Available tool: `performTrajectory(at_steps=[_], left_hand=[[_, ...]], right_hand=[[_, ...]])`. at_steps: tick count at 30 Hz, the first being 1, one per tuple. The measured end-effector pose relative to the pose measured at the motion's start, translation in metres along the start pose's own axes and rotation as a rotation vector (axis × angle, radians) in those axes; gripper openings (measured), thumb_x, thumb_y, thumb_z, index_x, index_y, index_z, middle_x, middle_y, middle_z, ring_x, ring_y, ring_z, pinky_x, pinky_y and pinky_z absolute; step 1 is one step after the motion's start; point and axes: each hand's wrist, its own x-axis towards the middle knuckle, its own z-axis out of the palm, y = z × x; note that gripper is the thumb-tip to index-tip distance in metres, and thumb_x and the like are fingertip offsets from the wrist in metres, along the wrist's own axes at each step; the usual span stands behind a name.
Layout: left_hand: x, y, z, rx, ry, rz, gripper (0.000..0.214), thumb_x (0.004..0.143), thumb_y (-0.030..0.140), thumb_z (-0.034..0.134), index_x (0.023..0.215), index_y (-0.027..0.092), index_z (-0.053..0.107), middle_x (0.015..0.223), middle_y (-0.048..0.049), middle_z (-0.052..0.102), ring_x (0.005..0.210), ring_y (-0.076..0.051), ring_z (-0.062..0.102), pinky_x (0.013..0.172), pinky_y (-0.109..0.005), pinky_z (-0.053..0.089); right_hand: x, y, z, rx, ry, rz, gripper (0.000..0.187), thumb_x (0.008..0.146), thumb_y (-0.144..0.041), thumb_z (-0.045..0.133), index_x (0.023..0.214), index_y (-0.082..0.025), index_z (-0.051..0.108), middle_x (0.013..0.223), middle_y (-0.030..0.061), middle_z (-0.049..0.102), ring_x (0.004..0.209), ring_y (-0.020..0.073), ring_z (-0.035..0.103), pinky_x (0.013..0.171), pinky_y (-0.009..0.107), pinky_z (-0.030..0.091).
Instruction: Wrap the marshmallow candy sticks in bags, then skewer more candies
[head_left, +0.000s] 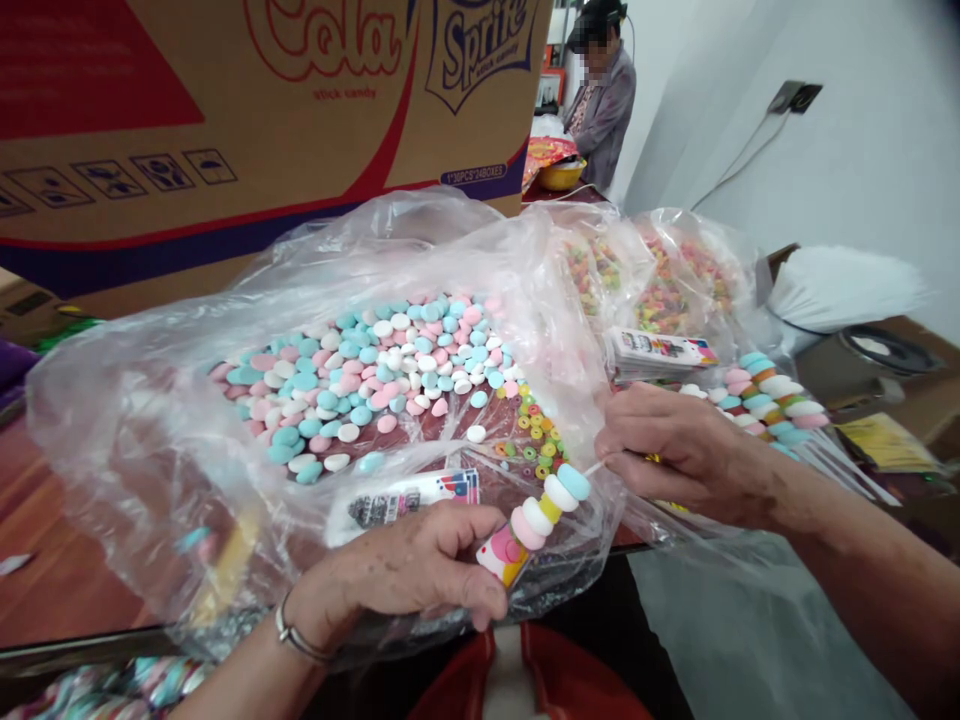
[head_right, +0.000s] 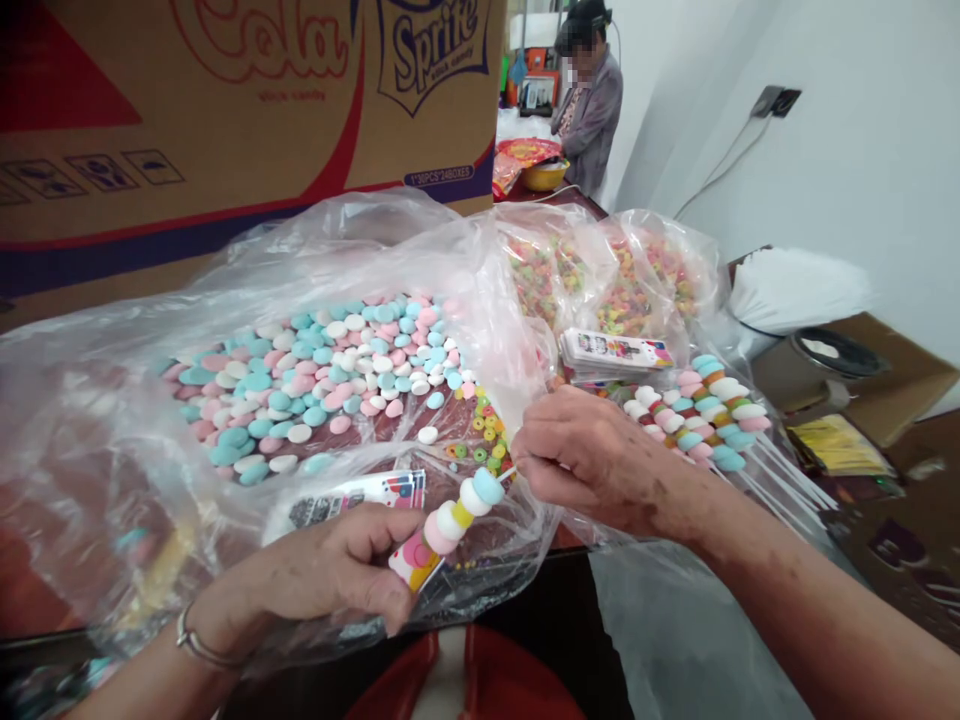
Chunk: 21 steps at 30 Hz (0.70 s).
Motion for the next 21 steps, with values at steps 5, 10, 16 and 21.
performTrajectory(at_steps=[5, 10, 16, 21], left_hand=[[0.001, 0.000, -0.003, -0.038, -0.024, -0.022, 0.034, 0.070, 0.040, 0.077, 0.090, 0.017, 0.062, 0.072, 0.0030, 0.060, 0.068, -0.014, 0.053, 0.063, -0.025, 0.041], [0.001, 0.001, -0.006, -0.070, -0.105, -0.018, 0.035, 0.068, 0.039, 0.079, 0.088, 0.017, 0.061, 0.076, 0.0029, 0.060, 0.070, -0.015, 0.053, 0.064, -0.024, 0.042], [0.001, 0.004, -0.004, 0.149, 0.093, 0.056, 0.033, 0.074, 0.041, 0.075, 0.093, 0.019, 0.060, 0.079, 0.0046, 0.056, 0.072, -0.013, 0.048, 0.062, -0.021, 0.037], [0.000, 0.009, 0.002, 0.430, 0.183, 0.062, 0.036, 0.081, 0.052, 0.065, 0.098, 0.021, 0.058, 0.077, 0.0034, 0.057, 0.074, -0.016, 0.049, 0.065, -0.024, 0.036]], right_hand=[[0.003, 0.007, -0.001, -0.083, -0.002, -0.092, 0.020, 0.094, -0.018, 0.046, 0.079, -0.018, 0.060, 0.073, 0.0019, 0.054, 0.073, 0.0155, 0.048, 0.070, 0.030, 0.033], [0.003, 0.010, -0.001, -0.086, 0.023, -0.167, 0.016, 0.093, -0.018, 0.049, 0.083, -0.018, 0.061, 0.075, 0.0018, 0.054, 0.073, 0.0154, 0.047, 0.070, 0.031, 0.033], [0.003, 0.000, 0.012, -0.005, -0.034, -0.092, 0.024, 0.095, -0.018, 0.045, 0.076, -0.017, 0.059, 0.071, 0.0011, 0.053, 0.069, 0.0140, 0.046, 0.071, 0.029, 0.034], [0.003, -0.011, 0.030, 0.137, -0.034, 0.021, 0.027, 0.092, -0.014, 0.041, 0.071, -0.016, 0.058, 0.067, 0.0008, 0.054, 0.065, 0.0129, 0.047, 0.063, 0.025, 0.033]])
